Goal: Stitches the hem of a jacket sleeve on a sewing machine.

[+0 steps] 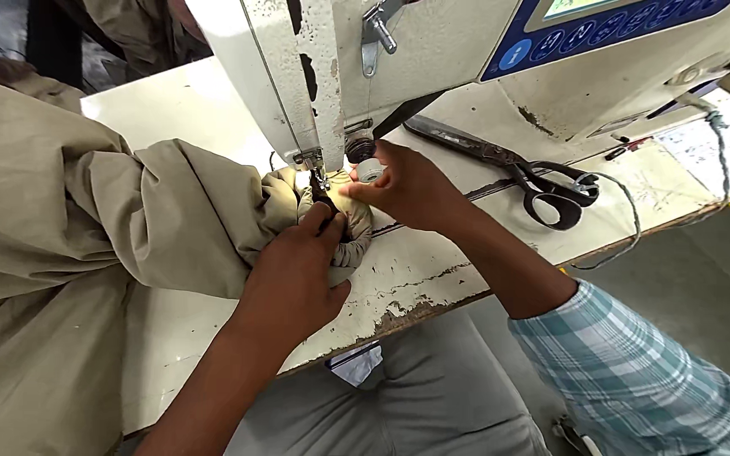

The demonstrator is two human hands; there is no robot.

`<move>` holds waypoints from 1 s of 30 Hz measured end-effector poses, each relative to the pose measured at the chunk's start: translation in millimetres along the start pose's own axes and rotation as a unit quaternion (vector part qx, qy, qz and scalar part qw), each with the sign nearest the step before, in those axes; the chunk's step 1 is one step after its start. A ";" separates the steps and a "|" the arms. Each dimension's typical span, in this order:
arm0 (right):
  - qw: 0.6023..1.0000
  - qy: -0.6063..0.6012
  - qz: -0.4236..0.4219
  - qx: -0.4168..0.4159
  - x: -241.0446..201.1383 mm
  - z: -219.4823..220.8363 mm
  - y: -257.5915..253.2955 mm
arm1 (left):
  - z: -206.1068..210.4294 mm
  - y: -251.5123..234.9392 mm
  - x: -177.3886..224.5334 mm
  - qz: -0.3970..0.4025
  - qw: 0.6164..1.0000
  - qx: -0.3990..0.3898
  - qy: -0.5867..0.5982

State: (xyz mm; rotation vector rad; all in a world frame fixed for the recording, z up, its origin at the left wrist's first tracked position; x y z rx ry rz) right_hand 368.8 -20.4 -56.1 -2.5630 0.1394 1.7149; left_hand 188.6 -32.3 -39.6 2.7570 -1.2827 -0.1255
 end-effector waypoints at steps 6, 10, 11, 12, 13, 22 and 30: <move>0.999 0.013 0.037 0.007 5.9 8.6 -13.7 | 0.2 4.5 0.1 -0.001 0.999 0.032 -0.002; 0.999 0.023 0.020 0.035 2.3 11.9 0.1 | -1.0 7.1 1.3 0.006 0.998 0.064 -0.016; 0.999 0.022 0.016 0.041 2.4 13.1 2.9 | 0.2 6.6 1.8 0.005 0.998 0.055 -0.018; 0.999 0.022 0.012 0.042 3.5 14.0 4.5 | 1.9 5.8 1.9 0.002 0.999 0.043 -0.024; 0.999 0.017 0.010 0.038 5.3 13.7 4.8 | 2.6 5.2 1.9 0.000 0.999 0.035 -0.028; 0.967 0.061 -0.248 0.003 -10.7 -1.5 33.7 | -1.3 3.9 3.1 0.002 0.998 0.035 -0.050; 0.958 0.061 -0.259 -0.108 1.5 -0.3 25.6 | -6.5 6.6 13.9 0.052 0.985 0.135 -0.090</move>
Point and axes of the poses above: each hand's wrist, its own y-axis away from the middle knuckle, its own z-axis out of the palm, x = y × z, the point moved 6 cm from there along -y, towards the middle knuckle, and after that the axes turned 14 degrees about -y, right-handed, at the moved point
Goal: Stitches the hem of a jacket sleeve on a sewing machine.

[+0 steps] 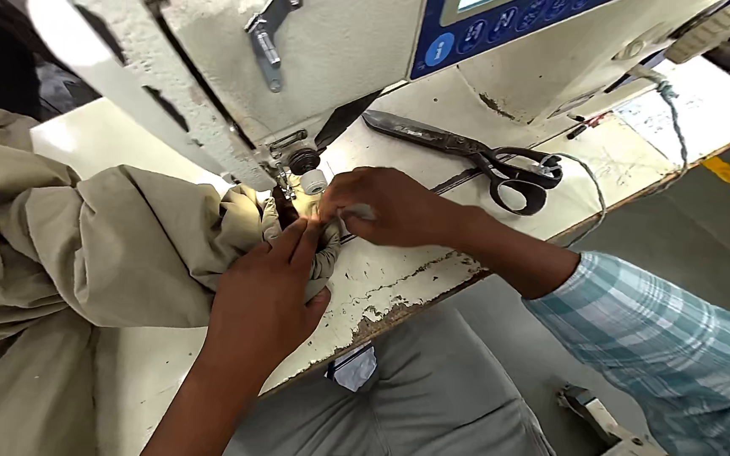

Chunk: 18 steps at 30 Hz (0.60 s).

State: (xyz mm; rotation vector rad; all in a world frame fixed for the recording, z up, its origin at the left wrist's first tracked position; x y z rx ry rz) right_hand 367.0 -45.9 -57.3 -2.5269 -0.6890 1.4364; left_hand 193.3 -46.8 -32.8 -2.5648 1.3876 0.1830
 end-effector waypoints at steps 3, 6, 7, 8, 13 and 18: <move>0.992 -0.104 0.065 0.016 11.1 -16.6 -23.4 | 2.1 3.4 1.6 0.003 1.000 0.008 -0.007; 0.985 -0.064 0.159 0.014 24.6 -14.6 -44.4 | 1.8 3.9 4.0 -0.004 1.000 0.007 -0.014; 0.981 -0.036 0.189 0.028 28.9 -11.7 -48.5 | 1.5 3.8 4.9 -0.003 1.000 0.008 -0.017; 0.974 -0.017 0.224 0.040 30.5 -10.2 -50.1 | 1.5 4.2 6.4 -0.002 1.000 0.005 -0.018; 0.948 0.025 0.288 0.135 23.2 -5.4 -45.4 | 1.8 8.8 14.1 0.027 0.998 -0.003 -0.049; 0.951 0.035 0.266 0.155 25.6 0.8 -43.1 | -1.0 6.8 11.9 0.038 0.999 -0.012 -0.033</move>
Point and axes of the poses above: each hand's wrist, its own y-axis away from the middle knuckle, its own z-axis out of the palm, x = y × z, the point moved 6 cm from there along -y, towards the middle knuckle, and after that the axes turned 14 degrees about -y, right-handed, at the moved point
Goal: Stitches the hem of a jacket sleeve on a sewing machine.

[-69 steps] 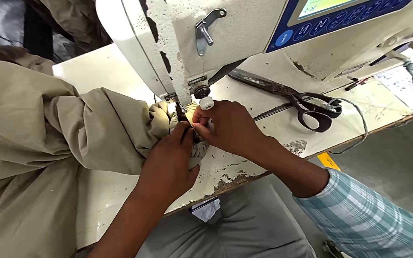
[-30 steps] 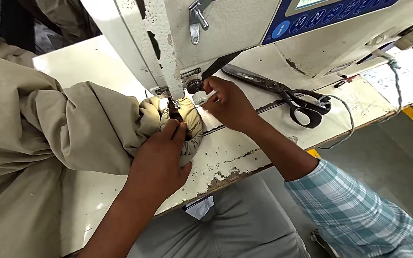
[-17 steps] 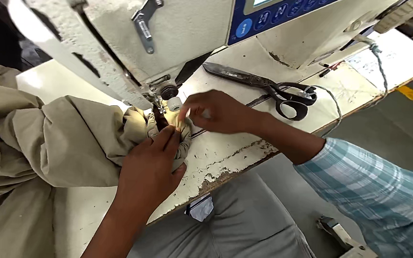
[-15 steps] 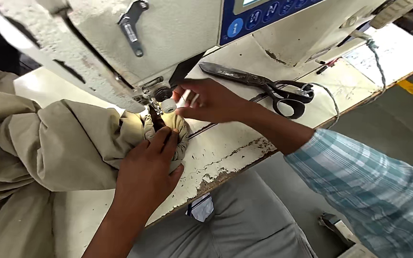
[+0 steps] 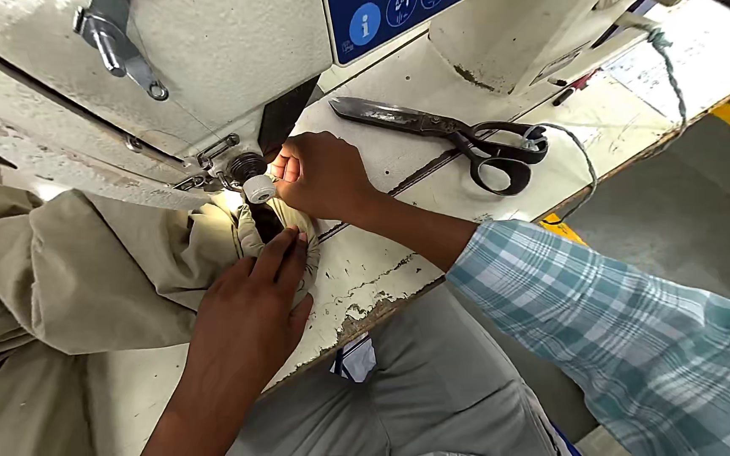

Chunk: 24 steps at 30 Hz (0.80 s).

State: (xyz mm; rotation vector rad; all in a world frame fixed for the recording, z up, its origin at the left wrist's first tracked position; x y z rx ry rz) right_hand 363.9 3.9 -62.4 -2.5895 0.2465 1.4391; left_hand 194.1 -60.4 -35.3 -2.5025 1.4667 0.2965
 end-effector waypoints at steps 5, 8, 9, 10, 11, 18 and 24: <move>0.990 -0.052 -0.130 0.033 -7.0 -6.5 11.6 | 0.6 1.8 -5.0 -0.033 0.998 -0.009 0.049; 0.956 -0.044 -0.286 -0.047 -17.7 -4.4 53.8 | 2.0 2.3 -7.8 -0.045 0.996 -0.014 0.070; 0.947 -0.015 -0.308 -0.087 -14.9 -1.3 65.8 | 1.4 1.6 -7.8 -0.042 0.996 -0.015 0.074; 0.942 0.009 -0.313 -0.121 -10.9 -1.2 74.2 | 1.0 0.7 -8.0 -0.036 0.996 -0.022 0.079; 0.938 0.021 -0.315 -0.143 -8.1 -4.1 78.5 | 0.1 -0.9 -9.4 -0.031 0.995 -0.025 0.086; 0.936 0.046 -0.321 -0.139 -15.1 -6.3 60.9 | -6.6 -20.7 -56.1 -0.085 0.953 -0.125 0.261; 0.940 0.021 -0.280 -0.195 -21.1 -0.8 19.9 | 8.6 -33.5 -80.0 -0.173 0.894 -0.199 0.363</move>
Point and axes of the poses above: each hand's wrist, its own y-axis away from the middle knuckle, its own z-axis out of the palm, x = y × z, the point moved 6 cm from there along -y, towards the middle knuckle, and after that the axes turned 14 degrees about -y, right-handed, at the moved point
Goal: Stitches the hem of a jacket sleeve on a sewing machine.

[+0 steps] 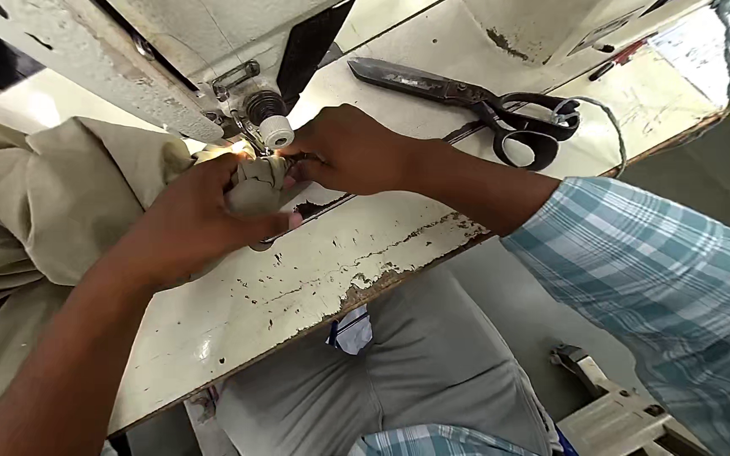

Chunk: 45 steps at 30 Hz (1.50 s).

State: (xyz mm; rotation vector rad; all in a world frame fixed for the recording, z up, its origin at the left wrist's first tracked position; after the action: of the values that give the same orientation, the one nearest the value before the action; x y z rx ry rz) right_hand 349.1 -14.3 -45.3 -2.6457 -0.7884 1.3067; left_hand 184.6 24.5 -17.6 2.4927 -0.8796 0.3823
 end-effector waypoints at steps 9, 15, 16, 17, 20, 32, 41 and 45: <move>0.994 -0.047 0.092 -0.029 4.5 -3.0 -2.6 | 4.1 -5.0 7.4 -0.018 0.993 0.071 -0.090; 0.999 0.016 0.007 0.050 -14.6 9.8 40.7 | 30.9 31.3 34.4 0.119 0.950 0.139 -0.252; 0.997 0.024 -0.009 0.066 -15.7 13.4 48.3 | 38.7 36.0 36.1 0.129 0.942 0.147 -0.271; 0.996 0.029 -0.025 0.079 -16.0 15.9 53.6 | 43.9 38.3 36.7 0.132 0.936 0.156 -0.285; 0.993 0.047 -0.045 0.098 -17.1 16.7 56.9 | 46.2 36.8 34.0 0.125 0.932 0.170 -0.294; 0.993 0.062 -0.052 0.089 -19.0 20.6 55.2 | 1.5 18.8 26.8 0.168 0.933 0.200 -0.248; 0.987 0.106 -0.072 0.093 -24.4 20.5 55.4 | 4.8 -13.3 30.5 0.260 0.872 0.147 -0.388; 0.987 0.107 -0.072 0.098 -25.1 20.2 56.0 | 7.5 -11.3 32.1 0.331 0.839 0.152 -0.405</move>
State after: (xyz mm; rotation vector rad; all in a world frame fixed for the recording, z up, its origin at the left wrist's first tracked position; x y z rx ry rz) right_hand 344.1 -77.7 -56.6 -2.4689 -0.7614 0.9900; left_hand 216.9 11.8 -14.9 2.5412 -2.1843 -0.4264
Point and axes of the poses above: each hand's wrist, its own y-axis away from the middle knuckle, its own z-axis out of the palm, x = y × z, the point moved 6 cm from there along -y, towards the middle knuckle, and after that the axes turned 14 degrees about -y, right-handed, at the moved point
